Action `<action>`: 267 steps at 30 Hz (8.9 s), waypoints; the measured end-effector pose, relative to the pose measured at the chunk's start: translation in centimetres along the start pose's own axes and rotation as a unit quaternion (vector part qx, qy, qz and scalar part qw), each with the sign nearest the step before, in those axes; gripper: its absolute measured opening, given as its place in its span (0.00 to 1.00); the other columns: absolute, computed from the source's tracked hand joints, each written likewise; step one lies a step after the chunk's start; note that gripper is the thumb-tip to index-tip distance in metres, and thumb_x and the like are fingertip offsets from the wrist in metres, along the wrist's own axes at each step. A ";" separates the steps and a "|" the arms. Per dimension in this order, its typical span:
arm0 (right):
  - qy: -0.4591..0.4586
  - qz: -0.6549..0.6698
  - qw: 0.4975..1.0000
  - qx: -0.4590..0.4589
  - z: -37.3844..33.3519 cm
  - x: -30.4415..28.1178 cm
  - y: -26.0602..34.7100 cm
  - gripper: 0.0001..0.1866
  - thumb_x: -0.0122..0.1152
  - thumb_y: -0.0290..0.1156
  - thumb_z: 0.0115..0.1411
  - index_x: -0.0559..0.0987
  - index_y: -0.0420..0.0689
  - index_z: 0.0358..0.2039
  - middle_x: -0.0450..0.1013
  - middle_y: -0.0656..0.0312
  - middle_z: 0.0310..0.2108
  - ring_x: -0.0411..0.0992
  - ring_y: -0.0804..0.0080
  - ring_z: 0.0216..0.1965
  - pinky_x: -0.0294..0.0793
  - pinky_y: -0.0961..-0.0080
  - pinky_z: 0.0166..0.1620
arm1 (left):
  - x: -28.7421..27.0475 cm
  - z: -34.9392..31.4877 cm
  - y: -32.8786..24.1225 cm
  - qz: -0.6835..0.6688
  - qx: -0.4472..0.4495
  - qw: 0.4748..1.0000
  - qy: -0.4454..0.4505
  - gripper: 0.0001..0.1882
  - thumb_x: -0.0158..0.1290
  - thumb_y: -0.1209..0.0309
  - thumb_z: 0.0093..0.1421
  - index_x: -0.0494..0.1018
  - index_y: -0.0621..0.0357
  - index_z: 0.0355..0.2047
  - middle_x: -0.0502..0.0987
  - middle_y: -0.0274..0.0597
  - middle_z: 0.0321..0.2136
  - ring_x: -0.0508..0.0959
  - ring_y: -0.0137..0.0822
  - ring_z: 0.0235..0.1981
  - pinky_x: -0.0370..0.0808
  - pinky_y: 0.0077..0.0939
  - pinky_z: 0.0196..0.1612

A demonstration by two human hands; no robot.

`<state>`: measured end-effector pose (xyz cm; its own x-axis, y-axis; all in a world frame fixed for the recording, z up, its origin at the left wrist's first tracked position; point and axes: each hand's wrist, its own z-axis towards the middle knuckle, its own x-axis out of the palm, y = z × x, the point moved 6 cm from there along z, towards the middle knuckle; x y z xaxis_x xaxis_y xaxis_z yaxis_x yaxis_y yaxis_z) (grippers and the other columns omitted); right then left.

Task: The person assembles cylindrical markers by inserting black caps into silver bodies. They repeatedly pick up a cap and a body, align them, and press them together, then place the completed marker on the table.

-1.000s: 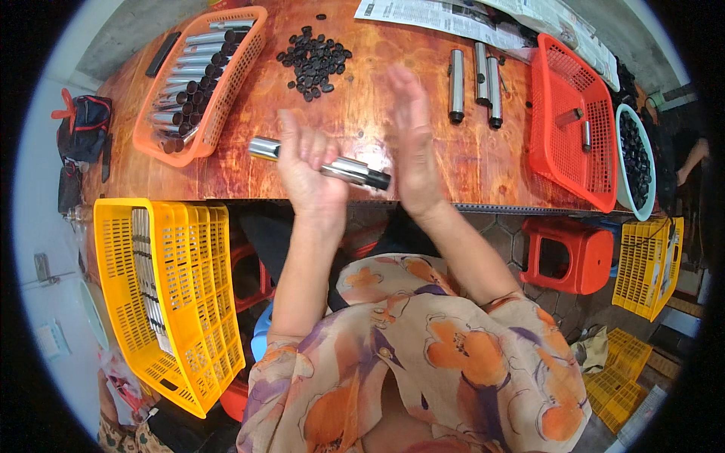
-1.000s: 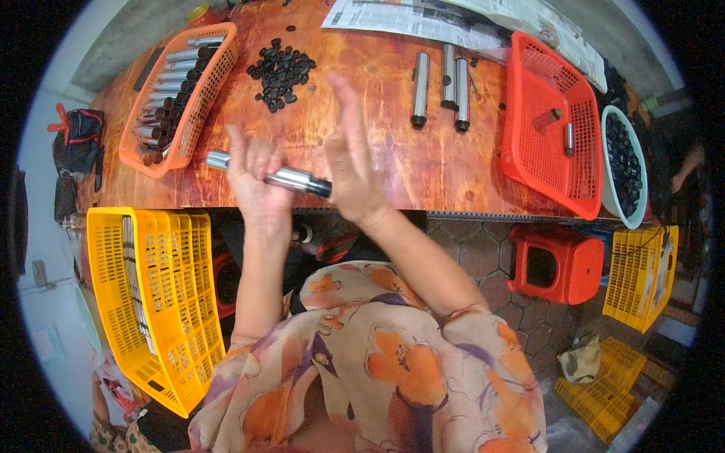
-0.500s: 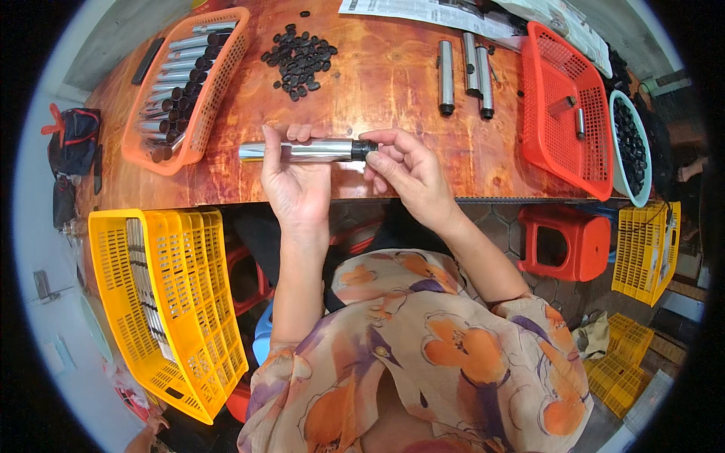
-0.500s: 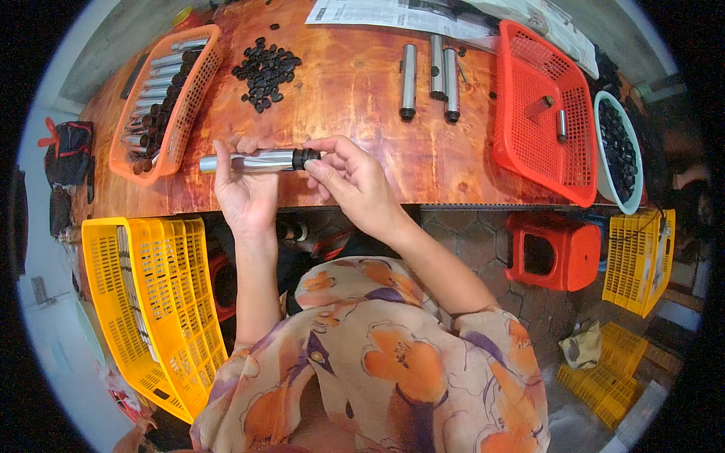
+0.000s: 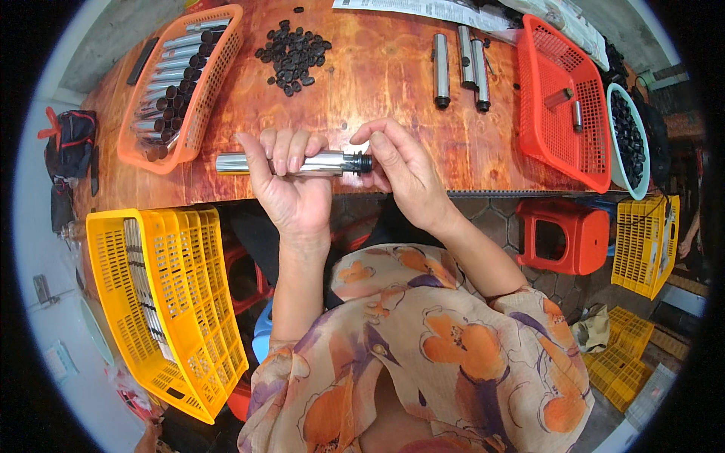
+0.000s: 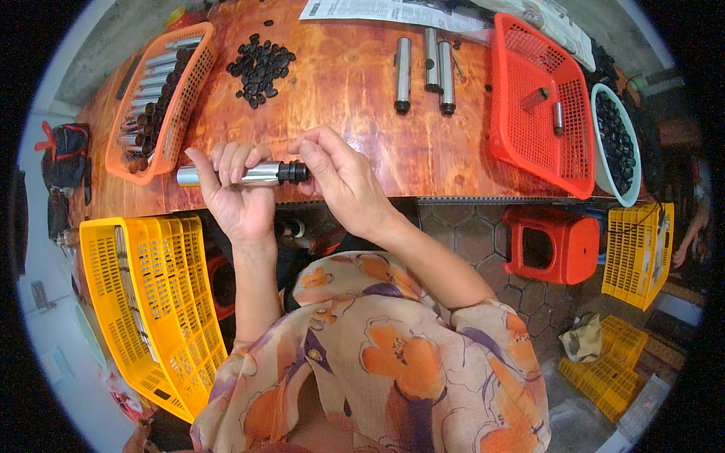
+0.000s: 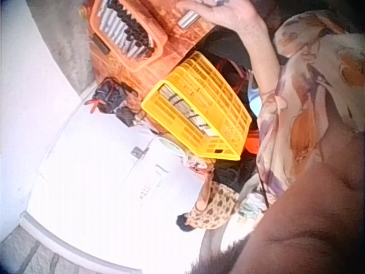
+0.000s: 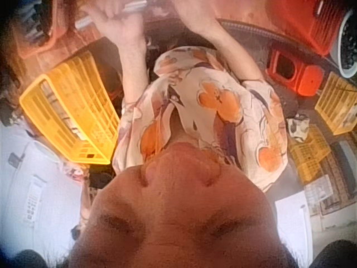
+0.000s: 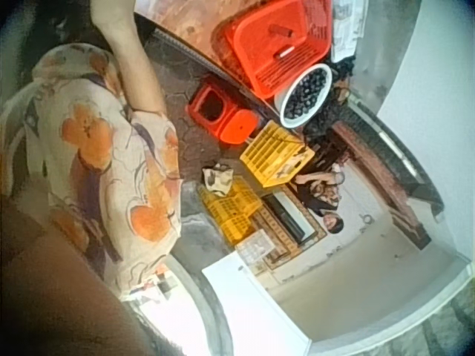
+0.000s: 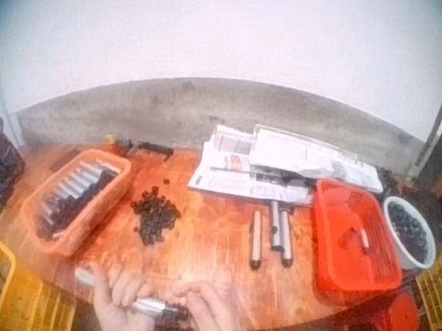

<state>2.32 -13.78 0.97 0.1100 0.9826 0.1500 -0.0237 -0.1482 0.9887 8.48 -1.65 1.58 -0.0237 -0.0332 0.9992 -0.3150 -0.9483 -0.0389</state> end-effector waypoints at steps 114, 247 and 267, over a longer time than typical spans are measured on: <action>0.091 0.212 0.970 0.078 3.9 -3.2 -1.2 0.18 0.56 0.35 0.61 0.72 0.40 0.49 0.74 0.63 0.36 0.71 0.84 0.30 0.70 0.89 0.32 | -3.5 -3.5 6.6 0.381 -0.273 0.883 -0.021 0.19 0.38 0.54 0.67 0.64 0.57 0.44 0.66 0.35 0.22 0.65 0.25 0.18 0.63 0.16 0.21; 0.032 0.066 0.997 -0.003 0.2 -2.0 0.1 0.11 0.59 0.29 0.59 0.71 0.37 0.39 0.70 0.66 0.25 0.71 0.83 0.20 0.69 0.86 0.23 | -3.1 -4.4 4.8 0.553 -0.135 0.822 0.015 0.16 0.36 0.60 0.69 0.62 0.58 0.47 0.63 0.31 0.21 0.62 0.20 0.18 0.60 0.13 0.20; -0.049 -0.108 0.990 -0.080 -0.8 -3.3 1.1 0.07 0.63 0.26 0.53 0.75 0.37 0.30 0.71 0.63 0.22 0.69 0.82 0.20 0.68 0.83 0.23 | -2.2 -4.1 4.3 0.622 -0.121 0.774 0.023 0.13 0.41 0.69 0.64 0.63 0.59 0.48 0.67 0.31 0.27 0.64 0.18 0.25 0.62 0.13 0.27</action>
<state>1.18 -17.08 1.60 0.2255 0.9725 -0.0575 -0.1452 0.0919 0.9851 3.24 -4.39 -0.83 -0.4824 -0.8559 0.1864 -0.1897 -0.1056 -0.9761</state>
